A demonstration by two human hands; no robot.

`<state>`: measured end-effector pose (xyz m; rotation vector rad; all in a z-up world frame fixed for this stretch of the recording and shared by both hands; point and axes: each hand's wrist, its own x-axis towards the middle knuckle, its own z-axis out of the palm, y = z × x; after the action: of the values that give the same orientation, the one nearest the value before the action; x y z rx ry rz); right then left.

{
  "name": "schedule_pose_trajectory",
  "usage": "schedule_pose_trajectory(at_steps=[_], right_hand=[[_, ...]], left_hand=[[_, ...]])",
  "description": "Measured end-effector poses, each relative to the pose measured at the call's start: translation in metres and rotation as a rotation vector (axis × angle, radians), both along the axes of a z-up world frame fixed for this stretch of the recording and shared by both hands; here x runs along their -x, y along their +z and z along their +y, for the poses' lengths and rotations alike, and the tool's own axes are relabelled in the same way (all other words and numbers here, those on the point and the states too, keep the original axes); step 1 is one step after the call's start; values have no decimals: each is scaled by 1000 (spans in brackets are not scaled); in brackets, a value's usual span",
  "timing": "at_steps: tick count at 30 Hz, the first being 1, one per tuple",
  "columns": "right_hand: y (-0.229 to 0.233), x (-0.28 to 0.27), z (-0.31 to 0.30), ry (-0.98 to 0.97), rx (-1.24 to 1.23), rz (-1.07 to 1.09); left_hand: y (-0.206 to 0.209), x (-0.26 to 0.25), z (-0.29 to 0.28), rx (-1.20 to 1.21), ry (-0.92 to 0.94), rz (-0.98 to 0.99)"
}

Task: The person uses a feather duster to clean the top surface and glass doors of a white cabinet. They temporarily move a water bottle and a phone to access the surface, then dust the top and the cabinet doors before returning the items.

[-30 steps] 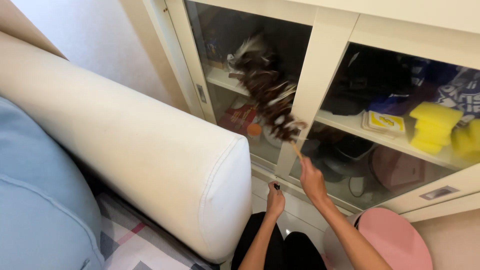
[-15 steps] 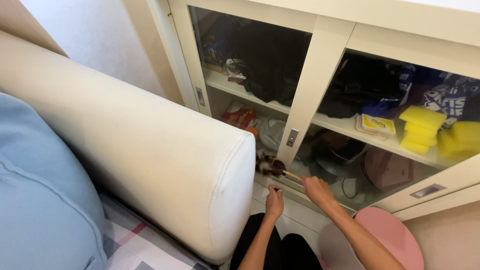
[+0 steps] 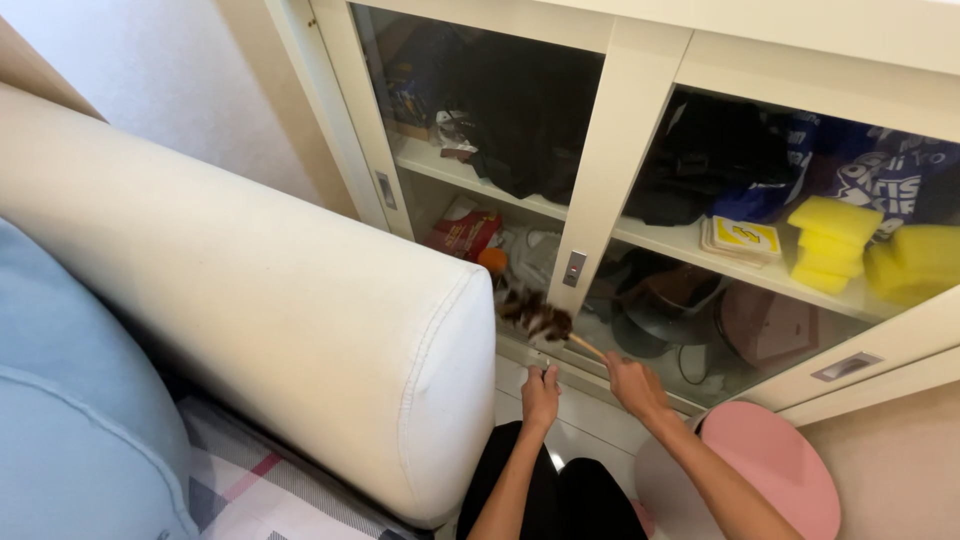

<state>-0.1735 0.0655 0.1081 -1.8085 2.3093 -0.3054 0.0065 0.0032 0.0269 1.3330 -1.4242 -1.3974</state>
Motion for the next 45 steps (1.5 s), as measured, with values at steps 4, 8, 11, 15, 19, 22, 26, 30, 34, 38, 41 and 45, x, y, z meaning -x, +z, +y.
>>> schedule_pose_trajectory(at_steps=[4, 8, 11, 15, 19, 22, 26, 30, 34, 38, 41, 45], right_hand=[[-13, -7, 13, -14, 188, -74], [-42, -17, 30, -14, -209, -56], [-66, -27, 40, -19, -156, -106], [-66, -38, 50, -59, -132, -210], [-61, -33, 57, -91, -143, -242], [-65, -28, 60, -107, -139, -240], [-67, -25, 62, -120, -158, -231], [-48, -29, 66, -110, -156, -260], [-42, -31, 68, -111, -147, -248], [-37, -33, 75, -108, -66, -259], [-25, -37, 84, -111, -15, -273], [-16, -42, 98, -136, -1, -285]], left_hand=[[61, -6, 1, 136, 34, 47], [110, 1, -20, 573, 128, -9], [152, 10, -36, 657, 141, -60], [178, 26, -53, 595, 122, -149], [177, 30, -59, 641, 126, -180], [176, 29, -59, 702, 122, -210], [182, 33, -59, 723, 115, -254], [193, 38, -58, 703, 106, -314], [197, 41, -60, 726, 89, -372], [195, 46, -64, 694, 74, -448], [188, 51, -70, 665, 80, -499], [186, 50, -69, 648, 65, -583]])
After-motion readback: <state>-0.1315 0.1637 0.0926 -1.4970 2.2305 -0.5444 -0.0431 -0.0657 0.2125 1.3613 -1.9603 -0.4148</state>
